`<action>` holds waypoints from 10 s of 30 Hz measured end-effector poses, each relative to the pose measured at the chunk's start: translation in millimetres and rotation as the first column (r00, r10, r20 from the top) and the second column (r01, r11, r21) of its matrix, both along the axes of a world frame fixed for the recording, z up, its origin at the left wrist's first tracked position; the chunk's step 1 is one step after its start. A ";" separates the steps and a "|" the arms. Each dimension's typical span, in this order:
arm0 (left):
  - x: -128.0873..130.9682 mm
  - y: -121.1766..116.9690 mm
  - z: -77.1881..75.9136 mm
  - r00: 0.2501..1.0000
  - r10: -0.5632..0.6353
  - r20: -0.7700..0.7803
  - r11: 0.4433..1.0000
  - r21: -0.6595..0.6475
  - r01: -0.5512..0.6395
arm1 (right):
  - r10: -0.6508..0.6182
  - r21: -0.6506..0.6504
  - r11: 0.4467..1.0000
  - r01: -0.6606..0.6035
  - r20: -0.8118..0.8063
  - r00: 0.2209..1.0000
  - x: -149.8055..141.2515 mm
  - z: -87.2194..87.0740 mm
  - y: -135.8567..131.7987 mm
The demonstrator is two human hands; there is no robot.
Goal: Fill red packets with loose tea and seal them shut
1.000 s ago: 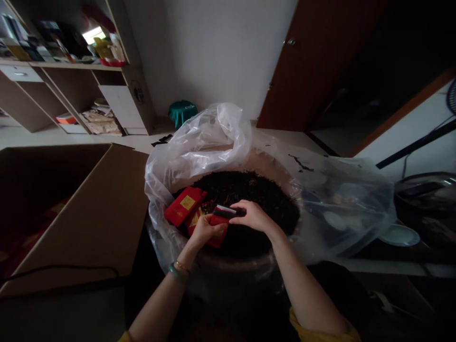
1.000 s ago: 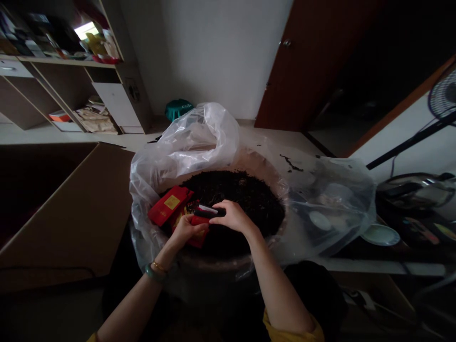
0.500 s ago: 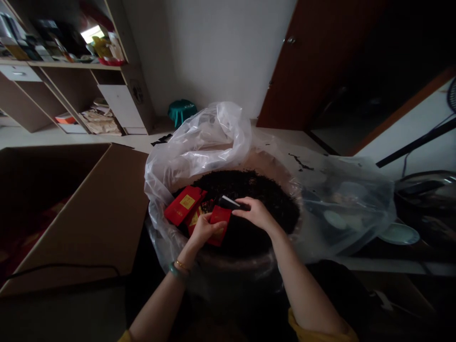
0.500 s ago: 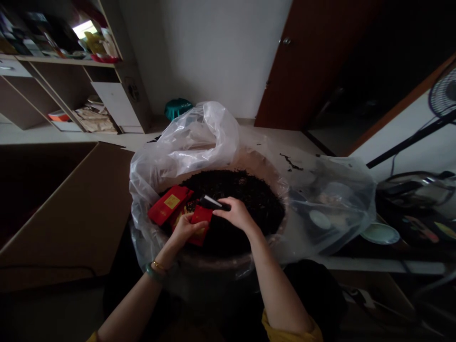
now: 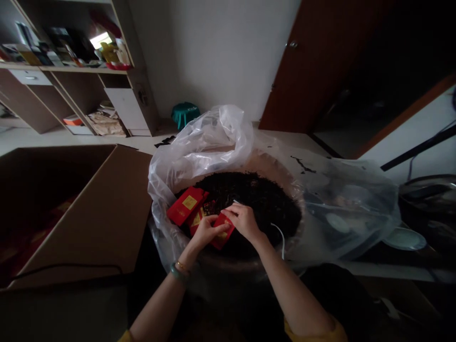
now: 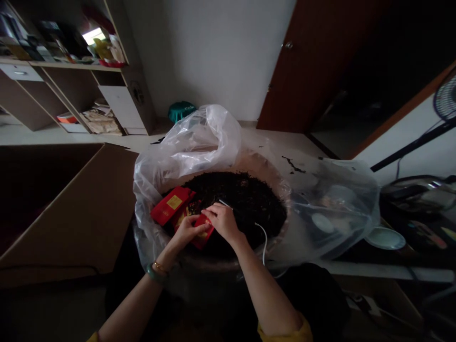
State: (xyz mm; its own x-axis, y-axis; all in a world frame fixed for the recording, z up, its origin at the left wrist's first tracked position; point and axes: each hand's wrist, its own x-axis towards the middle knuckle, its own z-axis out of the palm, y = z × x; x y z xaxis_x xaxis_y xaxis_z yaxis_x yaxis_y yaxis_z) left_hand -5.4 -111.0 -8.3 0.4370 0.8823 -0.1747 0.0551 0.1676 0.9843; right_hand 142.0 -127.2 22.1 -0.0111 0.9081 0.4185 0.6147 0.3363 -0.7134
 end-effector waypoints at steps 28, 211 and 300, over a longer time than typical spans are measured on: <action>-39.6 24.4 62.7 0.901 0.399 0.173 0.823 0.365 -0.435 | -0.407 -0.338 0.891 0.303 -0.301 0.862 37.9 -22.1 -9.7; -26.1 4.3 -31.0 0.836 0.534 -0.122 0.643 0.700 -0.309 | 0.167 -0.333 0.943 -0.011 0.442 0.882 25.6 -20.6 41.3; 6.8 25.6 -23.2 0.834 0.536 -0.132 0.566 0.789 -0.238 | -0.033 -0.299 0.939 0.167 0.406 0.913 29.0 4.2 -7.6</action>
State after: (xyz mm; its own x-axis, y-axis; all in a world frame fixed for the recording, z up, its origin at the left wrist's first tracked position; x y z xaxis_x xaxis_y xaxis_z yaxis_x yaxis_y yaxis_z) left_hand 1.4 -85.4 -31.5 0.0673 0.8427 0.5341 0.4957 -0.4928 0.7151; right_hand 171.0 -134.8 26.3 -0.0144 0.9963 0.0849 0.8828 0.0525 -0.4667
